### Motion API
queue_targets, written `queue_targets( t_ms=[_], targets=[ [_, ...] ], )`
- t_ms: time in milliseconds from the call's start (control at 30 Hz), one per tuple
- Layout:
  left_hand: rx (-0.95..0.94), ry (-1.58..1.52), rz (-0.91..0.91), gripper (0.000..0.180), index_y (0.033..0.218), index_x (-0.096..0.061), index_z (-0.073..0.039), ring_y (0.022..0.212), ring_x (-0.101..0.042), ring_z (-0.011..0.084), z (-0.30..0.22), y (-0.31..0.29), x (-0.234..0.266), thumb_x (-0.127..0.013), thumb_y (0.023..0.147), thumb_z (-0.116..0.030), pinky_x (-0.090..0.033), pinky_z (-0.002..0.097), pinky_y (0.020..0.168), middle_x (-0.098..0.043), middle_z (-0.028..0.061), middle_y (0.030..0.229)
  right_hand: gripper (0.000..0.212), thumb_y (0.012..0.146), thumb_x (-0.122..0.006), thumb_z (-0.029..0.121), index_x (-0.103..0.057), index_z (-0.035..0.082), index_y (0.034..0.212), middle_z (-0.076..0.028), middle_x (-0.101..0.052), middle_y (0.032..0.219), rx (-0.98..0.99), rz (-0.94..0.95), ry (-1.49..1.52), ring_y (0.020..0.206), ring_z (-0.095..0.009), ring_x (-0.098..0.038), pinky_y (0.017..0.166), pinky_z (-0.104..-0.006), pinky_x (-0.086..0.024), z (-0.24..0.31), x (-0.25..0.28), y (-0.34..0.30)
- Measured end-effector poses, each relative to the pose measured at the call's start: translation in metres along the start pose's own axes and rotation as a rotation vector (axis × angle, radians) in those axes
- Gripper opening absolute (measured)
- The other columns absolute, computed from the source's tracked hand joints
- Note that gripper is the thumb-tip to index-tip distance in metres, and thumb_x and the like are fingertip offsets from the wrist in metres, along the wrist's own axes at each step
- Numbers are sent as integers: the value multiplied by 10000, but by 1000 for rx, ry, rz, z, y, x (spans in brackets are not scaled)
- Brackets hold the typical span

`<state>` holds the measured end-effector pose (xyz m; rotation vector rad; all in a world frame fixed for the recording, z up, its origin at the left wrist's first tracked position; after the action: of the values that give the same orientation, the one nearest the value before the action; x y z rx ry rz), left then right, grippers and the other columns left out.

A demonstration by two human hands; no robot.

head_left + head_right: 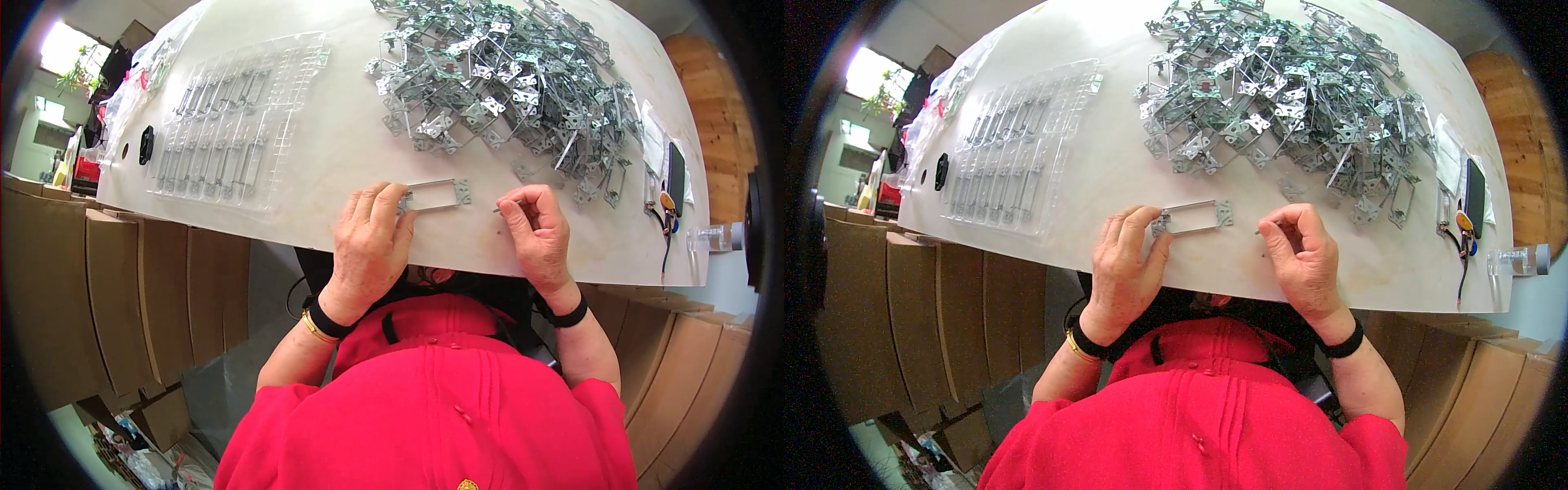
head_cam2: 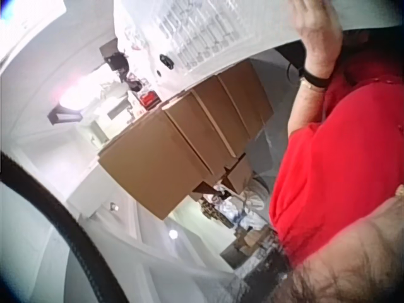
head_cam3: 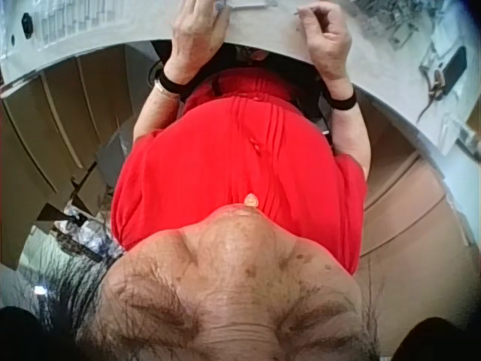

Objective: Assembling small metal components by attaching a wire spring to a bracket and placing it into a plastic tray.

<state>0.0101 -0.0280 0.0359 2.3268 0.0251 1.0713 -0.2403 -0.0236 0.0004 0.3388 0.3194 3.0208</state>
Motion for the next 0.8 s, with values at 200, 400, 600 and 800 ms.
queue_targets(
  t_ms=[200,400,600,800],
  targets=[
    [-21,37,76,435,1286,-644,10,1089,-654,405,-2,1,-5,-749,865,-2,-522,467,961,-697,214,1205,135,1035,-732,130,-630,45,1063,27,-657,872,6,0,-14,768,-41,-581,702,-222,-496,-1,1,-1],
    [-48,93,111,402,1281,-657,-2,1087,-653,403,0,1,-8,-718,884,7,-521,476,969,-707,206,1176,135,1036,-729,130,-630,44,1065,22,-655,865,-8,14,-6,763,-45,-585,698,-225,-497,1,1,0],
    [-78,63,154,390,1275,-666,-24,1047,-647,392,-6,-6,-6,-722,889,-9,-525,476,952,-699,185,1159,135,1034,-732,132,-631,45,1057,21,-657,864,-5,-1,13,754,-49,-588,692,-226,-496,1,0,0],
    [-132,38,250,443,1289,-671,-53,1072,-625,386,-14,-9,-2,-785,865,-109,-515,481,947,-665,169,1173,133,1033,-732,131,-632,45,1051,15,-665,865,12,-4,-11,756,-55,-597,690,-235,-504,3,-1,0]
  ],
)
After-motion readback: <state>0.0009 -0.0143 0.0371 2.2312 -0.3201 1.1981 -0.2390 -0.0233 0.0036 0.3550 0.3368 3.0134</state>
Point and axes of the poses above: each hand's wrist, its own y-axis towards the middle knuckle, its own x-axis out of the back of the hand, z = x × y, the point moved 4 cm from there along y, towards the middle knuckle
